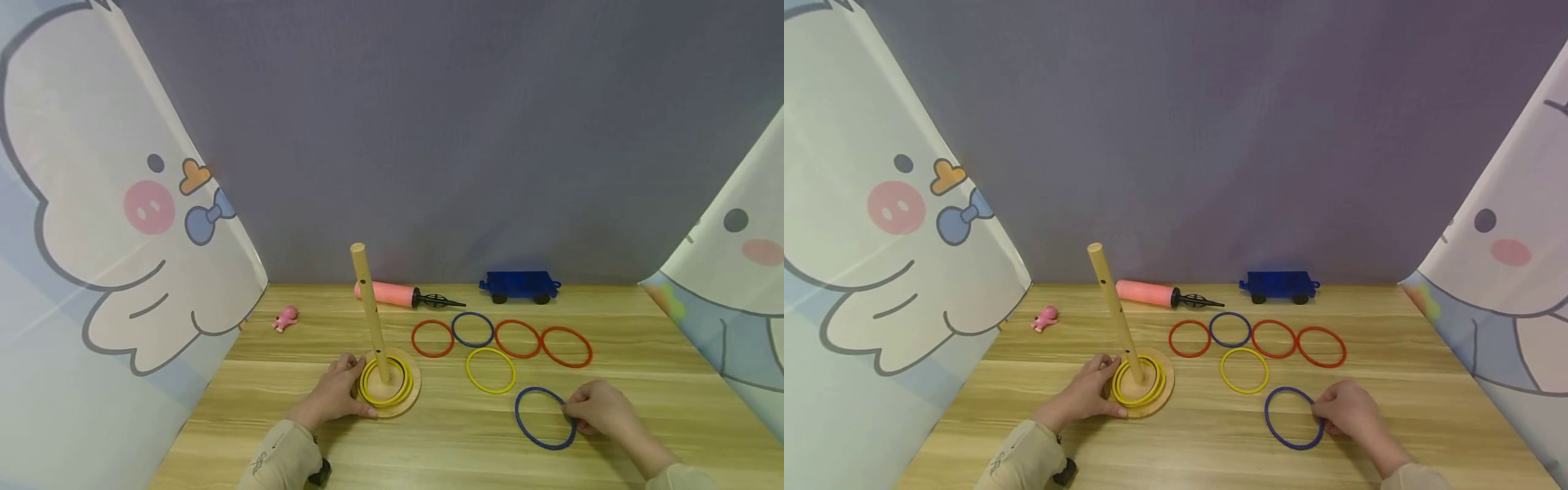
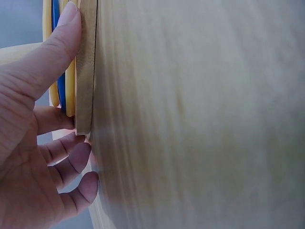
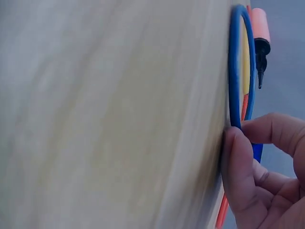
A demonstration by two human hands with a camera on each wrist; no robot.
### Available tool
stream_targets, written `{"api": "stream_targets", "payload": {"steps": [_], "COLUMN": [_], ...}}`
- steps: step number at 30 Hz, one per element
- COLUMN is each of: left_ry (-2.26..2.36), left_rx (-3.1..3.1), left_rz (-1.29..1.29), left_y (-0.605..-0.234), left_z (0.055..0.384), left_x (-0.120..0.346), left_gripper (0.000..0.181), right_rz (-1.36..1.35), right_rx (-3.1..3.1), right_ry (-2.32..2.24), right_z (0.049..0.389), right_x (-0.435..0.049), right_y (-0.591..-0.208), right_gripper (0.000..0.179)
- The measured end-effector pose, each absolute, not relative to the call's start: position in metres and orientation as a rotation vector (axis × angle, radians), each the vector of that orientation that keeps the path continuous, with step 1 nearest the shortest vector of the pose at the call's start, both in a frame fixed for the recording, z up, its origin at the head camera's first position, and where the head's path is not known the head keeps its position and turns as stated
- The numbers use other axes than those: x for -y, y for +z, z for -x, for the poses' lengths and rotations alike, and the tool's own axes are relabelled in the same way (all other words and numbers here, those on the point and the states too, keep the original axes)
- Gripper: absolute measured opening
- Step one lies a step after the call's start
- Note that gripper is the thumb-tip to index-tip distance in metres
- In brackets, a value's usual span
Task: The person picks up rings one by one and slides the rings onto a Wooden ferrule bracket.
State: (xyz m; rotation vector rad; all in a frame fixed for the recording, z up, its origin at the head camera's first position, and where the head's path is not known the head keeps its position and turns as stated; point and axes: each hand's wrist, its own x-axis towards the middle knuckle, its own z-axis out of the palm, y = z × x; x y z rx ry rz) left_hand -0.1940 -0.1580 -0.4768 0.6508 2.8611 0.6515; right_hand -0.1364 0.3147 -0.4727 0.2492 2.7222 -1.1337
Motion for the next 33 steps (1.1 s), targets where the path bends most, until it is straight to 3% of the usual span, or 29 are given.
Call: {"api": "stream_targets", "payload": {"steps": [12,33], "left_ry": [0.634,0.647], "left_rx": [-2.863,-2.864], "left_rz": [-0.646,-0.637], "left_y": [-0.48,-0.477], "left_z": [0.195,0.193], "left_x": [0.158,0.158], "left_gripper": [0.11,0.11], "right_rz": [0.038,0.122], "right_rx": [-2.366,-2.19], "right_ry": [-1.558,-1.802], "right_z": [0.134,0.147], "right_x": [-0.3,-0.216], "right_y": [-0.467,-0.432], "right_gripper": [0.022,0.027]}}
